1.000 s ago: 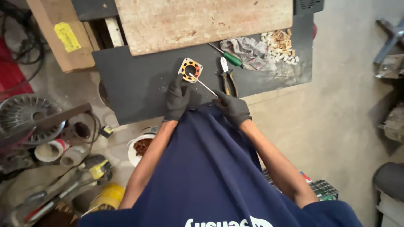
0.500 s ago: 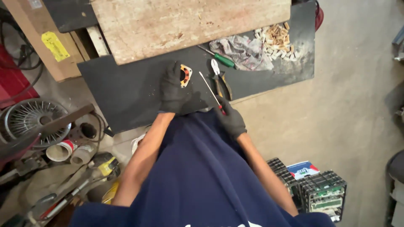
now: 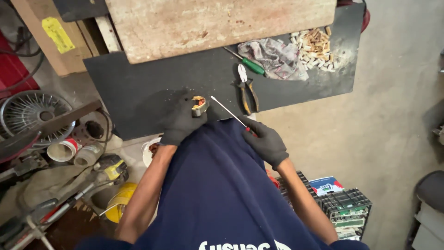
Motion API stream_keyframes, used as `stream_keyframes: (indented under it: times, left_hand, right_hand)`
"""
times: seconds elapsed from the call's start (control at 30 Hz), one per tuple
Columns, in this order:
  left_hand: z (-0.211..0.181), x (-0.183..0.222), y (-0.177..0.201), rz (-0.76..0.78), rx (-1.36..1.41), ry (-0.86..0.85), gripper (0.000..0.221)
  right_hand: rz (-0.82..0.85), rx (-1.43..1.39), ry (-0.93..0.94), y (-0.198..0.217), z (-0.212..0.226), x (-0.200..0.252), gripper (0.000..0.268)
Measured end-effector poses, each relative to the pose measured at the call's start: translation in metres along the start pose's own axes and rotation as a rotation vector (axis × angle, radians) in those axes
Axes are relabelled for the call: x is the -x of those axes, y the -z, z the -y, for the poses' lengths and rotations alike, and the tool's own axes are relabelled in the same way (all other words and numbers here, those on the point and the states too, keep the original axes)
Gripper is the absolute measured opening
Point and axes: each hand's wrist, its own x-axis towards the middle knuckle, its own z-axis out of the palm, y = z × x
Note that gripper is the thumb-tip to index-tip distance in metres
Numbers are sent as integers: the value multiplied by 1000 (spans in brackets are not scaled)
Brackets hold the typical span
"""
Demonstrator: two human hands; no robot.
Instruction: Disassembling an electrical component to extract copper wiring using pliers and a screwdriver
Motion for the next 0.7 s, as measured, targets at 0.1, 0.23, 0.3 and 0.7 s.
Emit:
stream_keyframes:
  times: [0.1,0.23,0.3,0.7]
  left_hand:
    - [-45,13,50,-46,-201,-63,48]
    - [11,18,31,-68,9,-50,54]
    - [5,14,43,-158,-184,-188,23]
    - [52,-18,9,-301,-150,-159,37]
  right_hand:
    - [46,6,-33,-11,1,0,51]
    - [96,-26,-35,-20,22,4,51]
    - [121,11,-13,-22,36,4,48]
    - [195,-56,-112,-16,78,-14,39]
